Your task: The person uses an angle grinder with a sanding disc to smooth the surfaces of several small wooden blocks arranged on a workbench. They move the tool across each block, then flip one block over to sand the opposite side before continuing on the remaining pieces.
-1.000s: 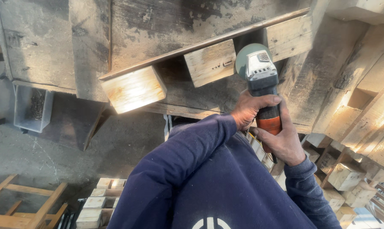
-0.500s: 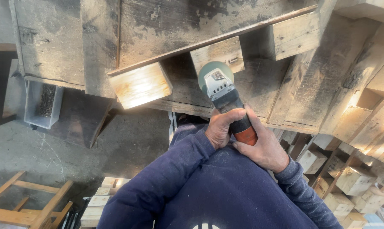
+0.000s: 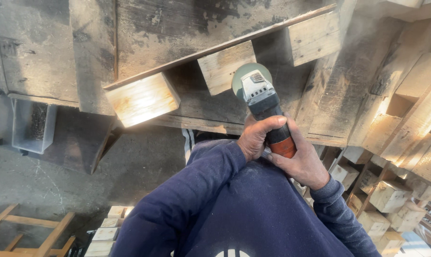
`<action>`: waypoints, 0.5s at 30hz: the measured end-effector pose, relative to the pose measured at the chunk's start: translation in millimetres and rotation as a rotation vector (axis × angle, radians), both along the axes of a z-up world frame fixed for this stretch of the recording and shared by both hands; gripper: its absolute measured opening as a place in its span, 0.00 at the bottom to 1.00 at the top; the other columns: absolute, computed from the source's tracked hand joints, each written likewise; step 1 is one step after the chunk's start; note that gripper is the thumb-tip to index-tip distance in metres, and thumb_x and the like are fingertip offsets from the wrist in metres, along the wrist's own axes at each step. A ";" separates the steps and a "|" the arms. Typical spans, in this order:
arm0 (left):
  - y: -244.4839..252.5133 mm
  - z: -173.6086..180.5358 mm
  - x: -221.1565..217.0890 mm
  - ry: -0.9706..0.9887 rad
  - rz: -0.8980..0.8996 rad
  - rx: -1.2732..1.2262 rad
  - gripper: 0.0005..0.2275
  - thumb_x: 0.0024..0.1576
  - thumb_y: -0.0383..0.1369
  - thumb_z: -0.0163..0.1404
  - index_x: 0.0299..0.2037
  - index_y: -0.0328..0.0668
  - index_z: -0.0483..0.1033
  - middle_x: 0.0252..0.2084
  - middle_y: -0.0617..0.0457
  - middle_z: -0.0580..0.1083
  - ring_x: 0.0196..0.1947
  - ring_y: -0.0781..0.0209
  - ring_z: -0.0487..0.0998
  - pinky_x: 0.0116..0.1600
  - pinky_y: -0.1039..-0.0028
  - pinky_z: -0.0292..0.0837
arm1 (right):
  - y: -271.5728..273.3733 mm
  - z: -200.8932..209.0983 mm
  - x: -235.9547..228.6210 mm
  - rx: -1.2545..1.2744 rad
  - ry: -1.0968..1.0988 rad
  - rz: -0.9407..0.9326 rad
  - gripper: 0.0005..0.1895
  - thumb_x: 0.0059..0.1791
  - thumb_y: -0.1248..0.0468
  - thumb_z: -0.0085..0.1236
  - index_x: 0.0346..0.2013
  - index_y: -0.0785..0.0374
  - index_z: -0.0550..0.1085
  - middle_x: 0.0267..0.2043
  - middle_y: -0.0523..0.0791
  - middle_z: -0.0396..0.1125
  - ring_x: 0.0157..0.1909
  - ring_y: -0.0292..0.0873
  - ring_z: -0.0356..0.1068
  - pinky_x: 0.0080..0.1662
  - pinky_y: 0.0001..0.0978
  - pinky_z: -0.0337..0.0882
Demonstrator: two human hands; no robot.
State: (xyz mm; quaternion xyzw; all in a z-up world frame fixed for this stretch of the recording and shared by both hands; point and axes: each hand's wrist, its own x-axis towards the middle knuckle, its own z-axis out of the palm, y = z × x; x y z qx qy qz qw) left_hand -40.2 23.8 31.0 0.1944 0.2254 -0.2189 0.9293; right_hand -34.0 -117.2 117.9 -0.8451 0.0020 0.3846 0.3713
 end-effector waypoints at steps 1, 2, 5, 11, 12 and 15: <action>-2.2 -1.2 1.2 -0.015 -0.010 -0.006 0.20 0.51 0.40 0.62 0.46 0.38 0.69 0.39 0.45 0.73 0.42 0.55 0.78 0.49 0.57 0.81 | -1.8 -0.2 0.4 -0.002 0.003 -0.007 0.54 0.41 0.59 0.66 0.75 0.55 0.45 0.56 0.55 0.67 0.55 0.52 0.74 0.54 0.45 0.77; -4.2 -2.4 1.8 -0.022 -0.023 -0.001 0.20 0.51 0.40 0.62 0.46 0.38 0.70 0.40 0.45 0.73 0.42 0.55 0.78 0.49 0.57 0.81 | -3.7 -0.4 0.8 -0.006 0.001 -0.014 0.55 0.41 0.59 0.67 0.75 0.55 0.45 0.56 0.55 0.67 0.55 0.52 0.74 0.54 0.45 0.77; -11.2 -7.6 4.5 -0.038 -0.064 0.019 0.21 0.51 0.42 0.61 0.46 0.37 0.70 0.39 0.44 0.74 0.42 0.54 0.79 0.49 0.57 0.81 | -10.2 -1.5 1.3 -0.031 0.012 -0.040 0.56 0.40 0.58 0.67 0.75 0.54 0.44 0.56 0.55 0.68 0.54 0.52 0.75 0.53 0.45 0.78; -20.6 -9.9 10.8 -0.029 -0.113 0.066 0.21 0.49 0.43 0.61 0.45 0.38 0.71 0.39 0.45 0.74 0.42 0.55 0.80 0.50 0.57 0.81 | -18.1 -5.1 0.4 -0.120 0.050 -0.090 0.57 0.39 0.56 0.66 0.76 0.50 0.43 0.54 0.54 0.68 0.49 0.52 0.77 0.48 0.45 0.80; -21.7 -7.4 10.7 -0.028 -0.111 0.070 0.21 0.49 0.42 0.61 0.45 0.38 0.71 0.39 0.46 0.74 0.42 0.55 0.80 0.50 0.57 0.81 | -19.0 -4.4 -0.4 -0.137 0.062 -0.100 0.56 0.39 0.55 0.66 0.75 0.49 0.43 0.53 0.54 0.69 0.48 0.52 0.77 0.48 0.45 0.80; -17.6 3.1 8.7 -0.027 -0.080 0.059 0.19 0.51 0.41 0.61 0.45 0.38 0.71 0.39 0.47 0.74 0.42 0.55 0.79 0.50 0.57 0.80 | -17.1 -0.9 -3.0 -0.102 0.090 -0.120 0.56 0.39 0.55 0.66 0.75 0.49 0.43 0.52 0.54 0.68 0.48 0.51 0.77 0.48 0.45 0.80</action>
